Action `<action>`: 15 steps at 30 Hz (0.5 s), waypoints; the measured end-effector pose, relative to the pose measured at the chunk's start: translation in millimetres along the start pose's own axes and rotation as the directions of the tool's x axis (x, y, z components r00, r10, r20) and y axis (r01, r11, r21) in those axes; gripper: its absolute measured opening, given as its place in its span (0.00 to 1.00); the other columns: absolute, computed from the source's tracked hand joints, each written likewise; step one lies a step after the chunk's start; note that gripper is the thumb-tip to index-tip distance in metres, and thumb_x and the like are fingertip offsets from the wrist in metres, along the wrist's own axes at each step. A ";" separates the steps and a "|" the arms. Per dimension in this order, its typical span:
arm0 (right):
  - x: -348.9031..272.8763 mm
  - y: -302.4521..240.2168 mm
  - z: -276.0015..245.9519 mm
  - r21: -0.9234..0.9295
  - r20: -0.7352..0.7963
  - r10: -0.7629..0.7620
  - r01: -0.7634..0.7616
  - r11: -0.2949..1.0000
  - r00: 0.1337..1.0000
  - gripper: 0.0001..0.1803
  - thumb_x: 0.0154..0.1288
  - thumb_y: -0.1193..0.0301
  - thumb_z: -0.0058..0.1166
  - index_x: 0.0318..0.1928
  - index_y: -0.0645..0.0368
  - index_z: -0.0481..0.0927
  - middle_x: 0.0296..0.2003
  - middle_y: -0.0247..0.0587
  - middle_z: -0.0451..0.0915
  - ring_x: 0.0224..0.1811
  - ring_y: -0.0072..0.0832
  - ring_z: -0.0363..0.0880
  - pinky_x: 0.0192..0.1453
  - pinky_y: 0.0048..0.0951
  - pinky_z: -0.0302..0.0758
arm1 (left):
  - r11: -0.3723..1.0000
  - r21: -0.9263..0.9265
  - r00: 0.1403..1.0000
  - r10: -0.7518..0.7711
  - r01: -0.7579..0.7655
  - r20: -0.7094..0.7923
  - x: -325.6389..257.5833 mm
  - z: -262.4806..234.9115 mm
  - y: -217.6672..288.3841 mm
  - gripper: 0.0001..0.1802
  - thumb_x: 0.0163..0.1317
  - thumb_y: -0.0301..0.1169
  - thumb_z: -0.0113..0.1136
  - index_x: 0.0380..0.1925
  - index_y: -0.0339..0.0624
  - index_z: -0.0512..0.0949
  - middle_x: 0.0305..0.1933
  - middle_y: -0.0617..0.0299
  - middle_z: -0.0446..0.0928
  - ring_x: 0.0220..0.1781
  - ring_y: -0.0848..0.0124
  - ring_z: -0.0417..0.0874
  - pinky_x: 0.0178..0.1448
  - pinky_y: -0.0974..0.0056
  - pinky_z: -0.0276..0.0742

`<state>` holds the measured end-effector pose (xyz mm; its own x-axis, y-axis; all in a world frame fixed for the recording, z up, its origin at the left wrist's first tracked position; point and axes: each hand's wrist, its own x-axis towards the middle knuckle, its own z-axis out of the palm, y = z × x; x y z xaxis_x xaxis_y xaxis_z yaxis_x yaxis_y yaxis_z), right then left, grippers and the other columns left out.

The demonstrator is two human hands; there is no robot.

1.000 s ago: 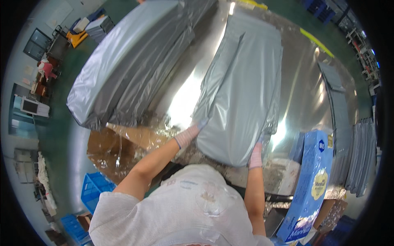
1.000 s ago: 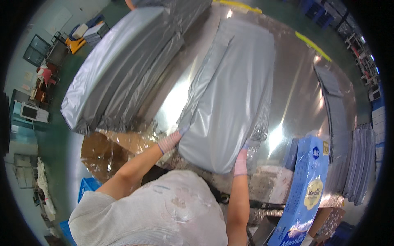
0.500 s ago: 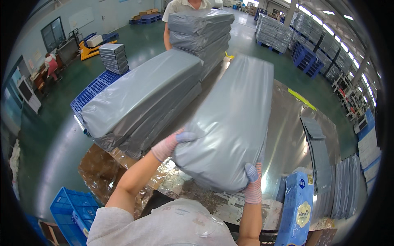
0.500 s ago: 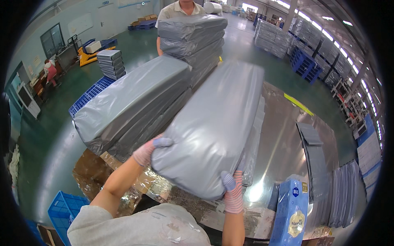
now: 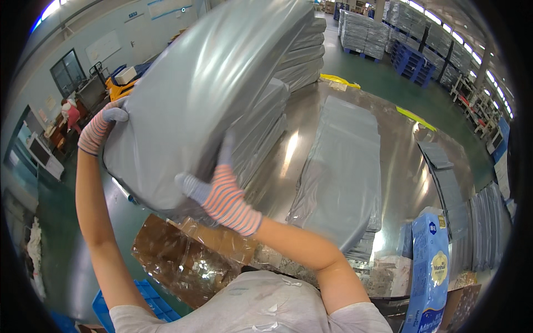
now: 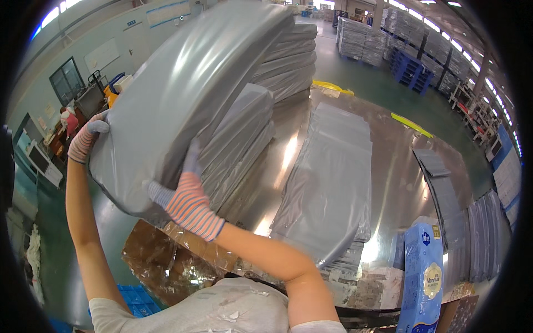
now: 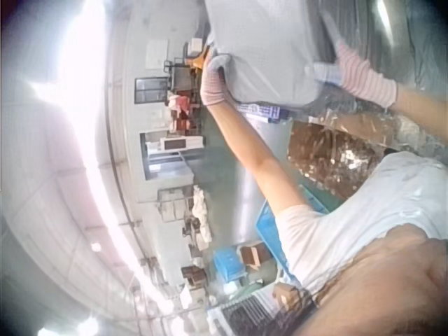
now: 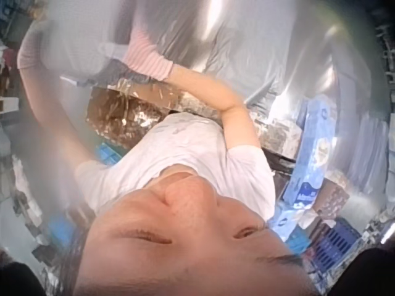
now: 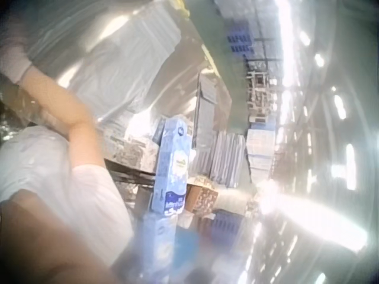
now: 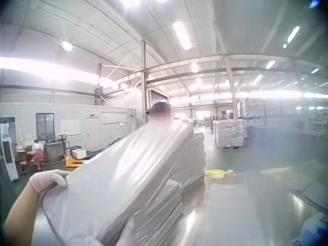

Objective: The person takes a pack of tissues from a metal table, inserts it into a gray plastic bag, and seals the bag by hand.

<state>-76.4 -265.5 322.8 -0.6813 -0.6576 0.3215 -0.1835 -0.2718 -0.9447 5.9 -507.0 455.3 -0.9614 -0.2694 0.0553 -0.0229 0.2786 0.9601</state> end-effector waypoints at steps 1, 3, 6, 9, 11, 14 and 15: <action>-0.3 13.6 11.3 -0.099 0.076 0.083 -0.076 0.992 0.994 0.56 0.49 0.57 0.59 0.67 0.55 0.33 0.60 0.61 0.57 0.61 0.50 0.60 0.64 0.37 0.59 | 0.948 0.300 0.981 -0.050 0.105 -0.185 2.7 -19.3 -3.8 0.30 0.52 0.44 0.55 0.51 0.35 0.71 0.41 0.59 0.77 0.42 0.72 0.79 0.48 0.67 0.75; 1.1 52.8 24.9 -0.349 0.231 0.232 -0.142 0.926 0.945 0.51 0.52 0.51 0.56 0.68 0.54 0.40 0.60 0.63 0.57 0.61 0.53 0.59 0.64 0.38 0.59 | 0.532 0.835 0.981 0.030 0.145 -0.189 18.7 -1.5 -32.5 0.27 0.56 0.45 0.54 0.51 0.37 0.72 0.45 0.52 0.76 0.48 0.61 0.77 0.52 0.63 0.70; -14.2 82.4 12.9 -0.363 0.456 0.259 -0.088 0.928 0.851 0.38 0.57 0.52 0.50 0.64 0.55 0.56 0.60 0.54 0.60 0.60 0.46 0.63 0.62 0.37 0.61 | 0.314 0.945 0.977 0.154 0.090 -0.145 18.4 29.5 -48.4 0.27 0.55 0.44 0.55 0.50 0.38 0.72 0.50 0.47 0.73 0.53 0.54 0.72 0.58 0.60 0.65; -38.0 95.2 -23.9 -0.412 0.444 0.336 -0.144 0.900 0.831 0.32 0.59 0.55 0.48 0.60 0.58 0.63 0.58 0.50 0.63 0.58 0.44 0.65 0.60 0.37 0.63 | 0.424 0.905 0.936 0.336 -0.046 -0.109 21.3 35.1 -59.9 0.25 0.53 0.43 0.56 0.46 0.36 0.74 0.49 0.47 0.73 0.51 0.54 0.73 0.56 0.59 0.66; -61.0 129.4 -75.1 -0.466 0.288 0.426 -0.263 0.845 0.858 0.30 0.60 0.57 0.49 0.59 0.60 0.64 0.56 0.53 0.66 0.56 0.43 0.67 0.59 0.37 0.65 | 0.566 0.824 0.949 0.268 -0.017 -0.164 26.8 55.6 -61.9 0.21 0.56 0.38 0.54 0.46 0.37 0.74 0.45 0.47 0.75 0.48 0.56 0.75 0.54 0.60 0.67; -112.9 192.9 -160.7 -0.763 -0.154 0.111 -0.190 0.618 0.982 0.20 0.55 0.63 0.51 0.46 0.63 0.73 0.44 0.54 0.74 0.49 0.47 0.71 0.54 0.40 0.68 | 0.469 0.857 0.829 0.551 -0.212 -0.097 -35.6 86.7 -44.6 0.19 0.58 0.27 0.49 0.50 0.31 0.70 0.53 0.49 0.71 0.54 0.59 0.73 0.60 0.62 0.64; -141.7 201.6 -206.0 -0.829 -0.273 0.423 -0.435 0.353 0.864 0.16 0.54 0.66 0.50 0.40 0.64 0.75 0.42 0.54 0.75 0.45 0.49 0.72 0.51 0.42 0.69 | 0.805 0.550 0.771 0.491 -0.223 -0.406 -58.6 115.8 -57.6 0.19 0.58 0.27 0.48 0.49 0.27 0.69 0.50 0.48 0.73 0.53 0.58 0.74 0.59 0.61 0.65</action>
<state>-162.8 -82.5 73.5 -0.8599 -0.4910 -0.1397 -0.3555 0.7723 -0.5264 31.9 -400.5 365.1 -0.6408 -0.4450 0.6256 0.0455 0.7914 0.6095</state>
